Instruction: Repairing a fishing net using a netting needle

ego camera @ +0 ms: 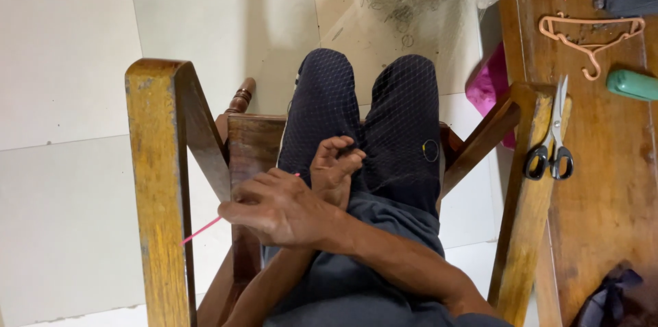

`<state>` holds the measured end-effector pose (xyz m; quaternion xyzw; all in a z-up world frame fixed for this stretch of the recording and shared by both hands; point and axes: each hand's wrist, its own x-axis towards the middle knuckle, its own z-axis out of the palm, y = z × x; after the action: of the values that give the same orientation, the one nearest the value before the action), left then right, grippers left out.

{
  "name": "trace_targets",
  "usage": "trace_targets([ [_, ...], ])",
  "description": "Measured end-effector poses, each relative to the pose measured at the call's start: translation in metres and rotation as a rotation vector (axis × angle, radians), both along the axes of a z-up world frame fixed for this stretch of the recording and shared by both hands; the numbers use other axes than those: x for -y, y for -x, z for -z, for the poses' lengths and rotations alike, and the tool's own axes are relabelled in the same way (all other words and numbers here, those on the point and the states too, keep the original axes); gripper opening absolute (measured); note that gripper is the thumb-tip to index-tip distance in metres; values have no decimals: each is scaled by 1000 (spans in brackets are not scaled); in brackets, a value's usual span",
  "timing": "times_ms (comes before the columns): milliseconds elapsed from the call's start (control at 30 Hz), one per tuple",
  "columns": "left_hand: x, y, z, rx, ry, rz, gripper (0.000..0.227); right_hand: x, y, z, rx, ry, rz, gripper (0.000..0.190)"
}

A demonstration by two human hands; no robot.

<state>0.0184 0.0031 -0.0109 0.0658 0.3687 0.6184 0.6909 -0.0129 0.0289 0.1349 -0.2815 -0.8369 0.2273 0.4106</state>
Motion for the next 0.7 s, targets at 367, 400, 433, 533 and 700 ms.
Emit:
trace_targets([
  [367, -4, 20, -27, -309, -364, 293, 10, -68, -127, -16, -341, 184, 389, 14],
  [400, -4, 17, -24, -302, -367, 288, 10, -69, -135, -15, -333, 180, 386, 14],
  [433, -4, 15, -20, -335, -393, 294, 10, -69, -144, -14, -187, 142, 416, 12],
  [533, -4, 18, -31, -508, -474, 276, 10, -63, -167, -3, 387, 63, 433, 6],
  [700, -2, 16, -42, -758, -546, 231, 8, -49, -174, -1, 1161, 195, 305, 17],
])
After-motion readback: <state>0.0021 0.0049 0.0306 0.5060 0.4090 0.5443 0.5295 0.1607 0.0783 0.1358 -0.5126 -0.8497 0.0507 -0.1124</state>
